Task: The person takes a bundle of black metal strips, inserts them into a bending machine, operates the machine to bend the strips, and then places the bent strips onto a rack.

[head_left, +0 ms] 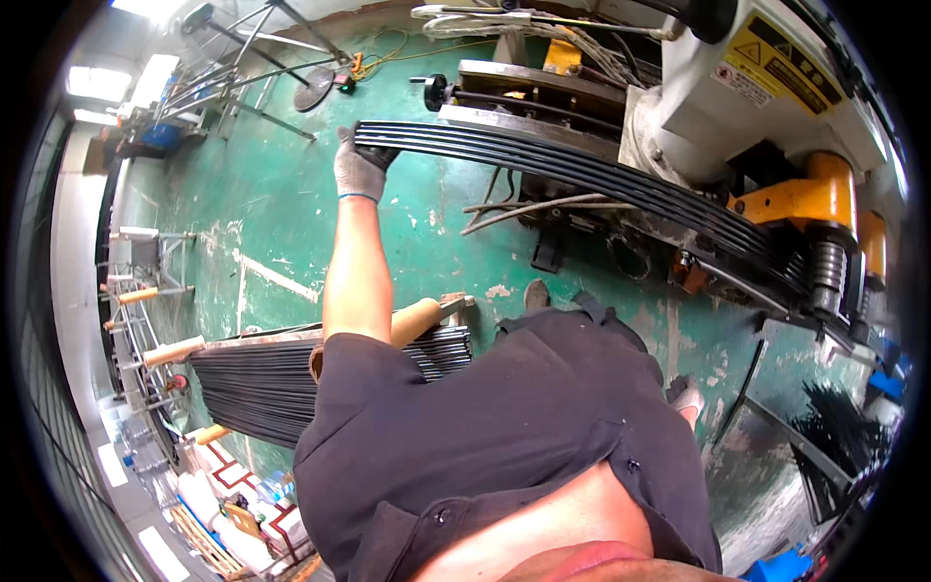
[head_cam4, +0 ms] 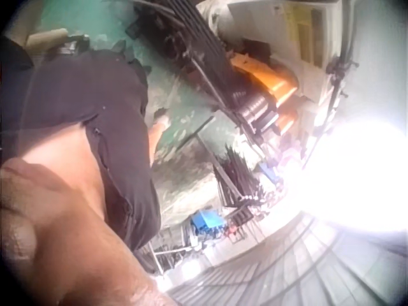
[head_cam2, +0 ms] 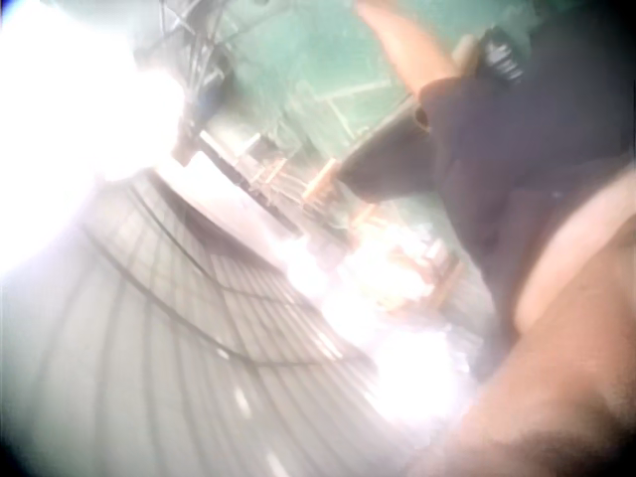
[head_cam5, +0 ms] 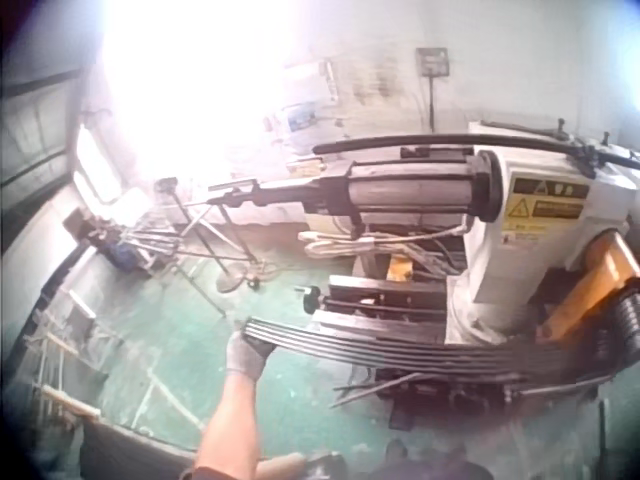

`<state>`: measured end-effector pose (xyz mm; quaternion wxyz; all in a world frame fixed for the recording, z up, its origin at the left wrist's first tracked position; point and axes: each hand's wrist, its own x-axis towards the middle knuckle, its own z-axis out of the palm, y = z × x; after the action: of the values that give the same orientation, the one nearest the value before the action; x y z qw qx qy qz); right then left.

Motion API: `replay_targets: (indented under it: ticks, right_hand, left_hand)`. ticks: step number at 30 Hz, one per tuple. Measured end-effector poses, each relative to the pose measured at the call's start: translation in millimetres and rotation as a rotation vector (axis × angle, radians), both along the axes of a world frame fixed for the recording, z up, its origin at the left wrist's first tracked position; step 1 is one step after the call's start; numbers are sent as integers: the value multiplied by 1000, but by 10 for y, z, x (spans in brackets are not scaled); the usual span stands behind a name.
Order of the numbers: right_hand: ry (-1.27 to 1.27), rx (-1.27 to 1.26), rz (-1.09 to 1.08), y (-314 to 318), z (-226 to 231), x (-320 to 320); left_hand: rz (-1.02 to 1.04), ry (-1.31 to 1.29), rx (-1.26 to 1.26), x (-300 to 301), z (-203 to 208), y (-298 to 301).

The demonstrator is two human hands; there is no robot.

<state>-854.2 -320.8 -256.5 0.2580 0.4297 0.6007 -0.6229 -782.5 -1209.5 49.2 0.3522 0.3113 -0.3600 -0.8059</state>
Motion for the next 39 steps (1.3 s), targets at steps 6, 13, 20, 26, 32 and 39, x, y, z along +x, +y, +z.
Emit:
replay_targets:
  ticks: [6,13,20,26,32,39]
  right_hand:
    - [78,45,-78,-87,259,-42]
    - [139,132,-132,-434,1190,-202]
    - [103,40,-84,-486,1114,-435]
    - [136,84,-115,-461,1059,-554]
    - [94,68,-125,-363,953,-416]
    - [78,162,-159,-598,1104,-401]
  left_hand:
    - [-112,-69,-140,-76,-56,-96]
    - [-95,133,-18,117,-353,-13]
    - [-118,371,187,-50,-511,-210]
    - [71,320,142,88,-331,-61]
    - [-87,209,10,93,-364,0]
    - [-138,5,-50,161,-243,38]
